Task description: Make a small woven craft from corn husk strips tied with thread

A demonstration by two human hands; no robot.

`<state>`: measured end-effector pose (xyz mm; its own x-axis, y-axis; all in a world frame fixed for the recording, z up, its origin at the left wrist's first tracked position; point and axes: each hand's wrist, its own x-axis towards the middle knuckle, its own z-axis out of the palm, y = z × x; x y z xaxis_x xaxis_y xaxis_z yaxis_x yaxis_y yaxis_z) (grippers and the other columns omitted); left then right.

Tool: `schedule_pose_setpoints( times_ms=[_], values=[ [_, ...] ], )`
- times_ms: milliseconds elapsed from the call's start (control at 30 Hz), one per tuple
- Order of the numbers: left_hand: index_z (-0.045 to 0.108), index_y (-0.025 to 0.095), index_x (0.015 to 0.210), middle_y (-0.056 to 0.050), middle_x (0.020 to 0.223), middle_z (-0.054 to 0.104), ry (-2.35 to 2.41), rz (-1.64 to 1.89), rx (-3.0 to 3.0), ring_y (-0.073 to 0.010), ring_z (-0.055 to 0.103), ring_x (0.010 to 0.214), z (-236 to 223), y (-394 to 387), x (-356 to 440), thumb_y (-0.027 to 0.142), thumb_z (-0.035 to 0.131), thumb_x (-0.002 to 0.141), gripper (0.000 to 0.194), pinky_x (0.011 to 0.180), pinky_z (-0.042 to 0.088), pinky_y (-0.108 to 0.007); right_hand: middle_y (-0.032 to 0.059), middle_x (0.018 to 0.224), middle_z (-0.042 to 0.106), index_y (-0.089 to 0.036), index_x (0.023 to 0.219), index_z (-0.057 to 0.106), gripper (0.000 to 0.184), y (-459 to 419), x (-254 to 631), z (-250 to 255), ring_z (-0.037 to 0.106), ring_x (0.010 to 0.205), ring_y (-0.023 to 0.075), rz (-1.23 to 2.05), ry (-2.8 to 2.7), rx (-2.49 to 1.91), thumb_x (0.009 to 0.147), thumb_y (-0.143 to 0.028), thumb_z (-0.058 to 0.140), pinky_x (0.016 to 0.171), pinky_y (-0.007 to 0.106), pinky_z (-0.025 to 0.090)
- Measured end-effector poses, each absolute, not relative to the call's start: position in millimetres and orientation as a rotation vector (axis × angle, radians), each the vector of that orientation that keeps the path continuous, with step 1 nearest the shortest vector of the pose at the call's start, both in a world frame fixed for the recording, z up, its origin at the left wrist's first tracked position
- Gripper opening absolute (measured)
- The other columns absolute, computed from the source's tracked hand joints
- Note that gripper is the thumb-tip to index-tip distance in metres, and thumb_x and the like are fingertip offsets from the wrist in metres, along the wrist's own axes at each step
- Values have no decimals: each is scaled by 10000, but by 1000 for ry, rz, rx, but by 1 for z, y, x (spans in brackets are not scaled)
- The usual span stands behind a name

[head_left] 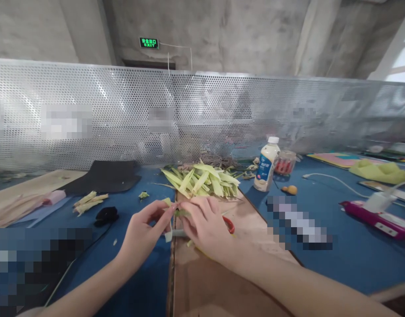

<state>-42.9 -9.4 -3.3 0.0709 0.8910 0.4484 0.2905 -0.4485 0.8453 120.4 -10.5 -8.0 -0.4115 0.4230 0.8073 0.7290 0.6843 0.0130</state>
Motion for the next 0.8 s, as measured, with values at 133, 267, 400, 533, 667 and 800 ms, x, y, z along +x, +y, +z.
schedule_pose_setpoints(
  times_ms=[133, 267, 400, 533, 667, 800],
  values=[
    [524, 179, 673, 50, 517, 518, 1180, 1411, 1846, -92, 493, 502, -2, -14, -42, 315, 534, 776, 171, 532, 429, -197, 92, 891, 540, -128, 882, 518, 107, -9, 121, -9, 453, 847, 197, -385, -2013, -834, 836, -179, 436, 755, 360, 395],
    [526, 180, 685, 41, 543, 540, 1188, 1403, 1882, -98, 522, 513, -1, -16, -41, 314, 513, 788, 170, 547, 446, -205, 68, 831, 545, -160, 773, 535, 158, -7, 122, -9, 441, 791, 195, -410, -2109, -907, 855, -217, 414, 723, 359, 375],
    [518, 185, 692, 46, 558, 545, 1215, 1412, 1857, -92, 523, 518, -2, -14, -40, 317, 516, 789, 164, 548, 445, -197, 59, 765, 541, -155, 735, 549, 207, -8, 121, -10, 424, 749, 186, -446, -2136, -930, 860, -203, 392, 699, 340, 350],
    [495, 189, 689, 56, 542, 530, 1244, 1400, 1844, -87, 509, 501, -3, -12, -40, 316, 515, 790, 164, 521, 427, -188, 41, 714, 533, -152, 692, 519, 181, -12, 117, -11, 415, 724, 177, -397, -2149, -850, 829, -179, 403, 672, 327, 322],
    [480, 191, 709, 53, 538, 520, 1259, 1363, 1862, -98, 514, 507, -3, -12, -40, 317, 482, 809, 161, 498, 412, -193, 22, 694, 504, -160, 664, 465, 127, -19, 113, -7, 416, 717, 166, -167, -2123, -874, 778, -123, 421, 660, 312, 313],
    [471, 191, 702, 51, 541, 511, 1297, 1369, 1884, -97, 506, 503, -3, -12, -40, 332, 470, 814, 180, 498, 408, -196, 9, 679, 485, -167, 649, 423, 118, -25, 112, -3, 410, 710, 159, -56, -2103, -890, 750, -107, 433, 668, 310, 310]
  ],
)
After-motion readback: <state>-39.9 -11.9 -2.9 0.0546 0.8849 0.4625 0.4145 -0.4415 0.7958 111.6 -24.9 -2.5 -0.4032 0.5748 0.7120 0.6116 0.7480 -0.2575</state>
